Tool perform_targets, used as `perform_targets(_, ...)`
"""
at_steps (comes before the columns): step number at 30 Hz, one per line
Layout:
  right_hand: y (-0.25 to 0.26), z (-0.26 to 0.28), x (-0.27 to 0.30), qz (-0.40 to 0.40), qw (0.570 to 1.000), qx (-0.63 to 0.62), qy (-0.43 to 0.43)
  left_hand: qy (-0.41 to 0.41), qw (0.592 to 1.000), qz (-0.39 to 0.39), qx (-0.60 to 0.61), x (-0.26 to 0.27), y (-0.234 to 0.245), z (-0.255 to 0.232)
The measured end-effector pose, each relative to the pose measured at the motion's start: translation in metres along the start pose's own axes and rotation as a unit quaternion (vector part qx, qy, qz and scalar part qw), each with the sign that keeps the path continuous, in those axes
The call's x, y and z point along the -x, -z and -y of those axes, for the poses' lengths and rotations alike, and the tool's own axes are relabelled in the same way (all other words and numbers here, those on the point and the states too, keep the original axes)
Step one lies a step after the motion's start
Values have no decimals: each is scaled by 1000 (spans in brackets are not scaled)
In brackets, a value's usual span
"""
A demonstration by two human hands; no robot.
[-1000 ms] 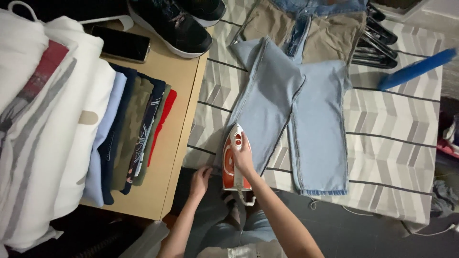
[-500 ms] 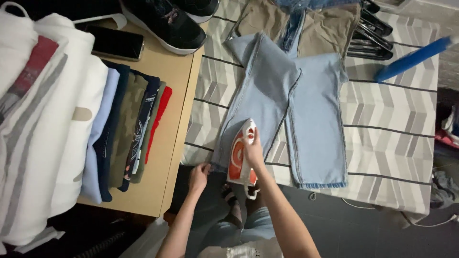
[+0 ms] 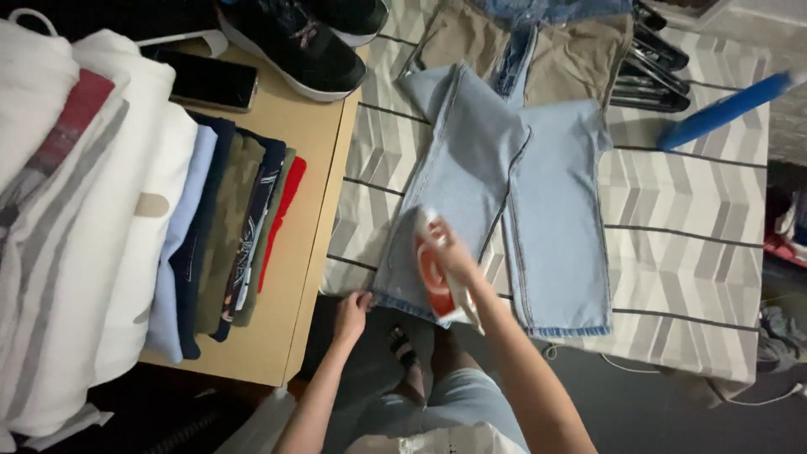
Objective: Ironing a pair of light blue jeans on a flat surface, focusing on the legs and pocket areas.
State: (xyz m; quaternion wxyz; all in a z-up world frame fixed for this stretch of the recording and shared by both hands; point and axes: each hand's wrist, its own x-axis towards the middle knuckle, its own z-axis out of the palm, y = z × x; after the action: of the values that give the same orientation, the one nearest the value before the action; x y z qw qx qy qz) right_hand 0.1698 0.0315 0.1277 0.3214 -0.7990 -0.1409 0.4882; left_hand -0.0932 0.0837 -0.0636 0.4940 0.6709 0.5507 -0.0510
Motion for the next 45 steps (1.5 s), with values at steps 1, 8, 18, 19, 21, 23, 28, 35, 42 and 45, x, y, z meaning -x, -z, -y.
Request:
perform_targets(1, -9, -23, -18, -1, 1000, 1, 1, -1, 1000, -1, 1, 0, 1, -4)
perform_targets(8, -12, -24, -23, 33, 998, 53, -11, 30, 999, 11, -16, 5, 6, -15)
perform_targets(18, 33, 18, -96, -79, 997, 3, 8, -95, 949, -264, -145, 14, -36, -11)
perform_targets(19, 37, 18, -91, -77, 997, 5, 8, -92, 949, -265, -144, 19, -32, -22)
perform_targets(21, 53, 26, -86, -48, 997, 50, 43, -164, 963, -203, -66, 18, -23, -51)
perform_targets(23, 65, 12, -120, -13, 996, 79, 39, -186, 962, -179, -86, 20, -11, -91)
perform_targets(28, 76, 19, -160, 52, 979, 175, 91, -234, 951, -128, -156, -8, -20, -101)
perform_targets(35, 52, 90, -150, 136, 856, 399, 300, -290, 915, -143, -240, -26, -41, -68)
perform_targets(42, 25, 65, -211, 202, 686, 564, 412, -248, 862, -101, -430, -20, -69, -46)
perform_targets(45, 17, 77, -208, 225, 636, 604, 423, -223, 868, -83, -436, -16, -65, -54)
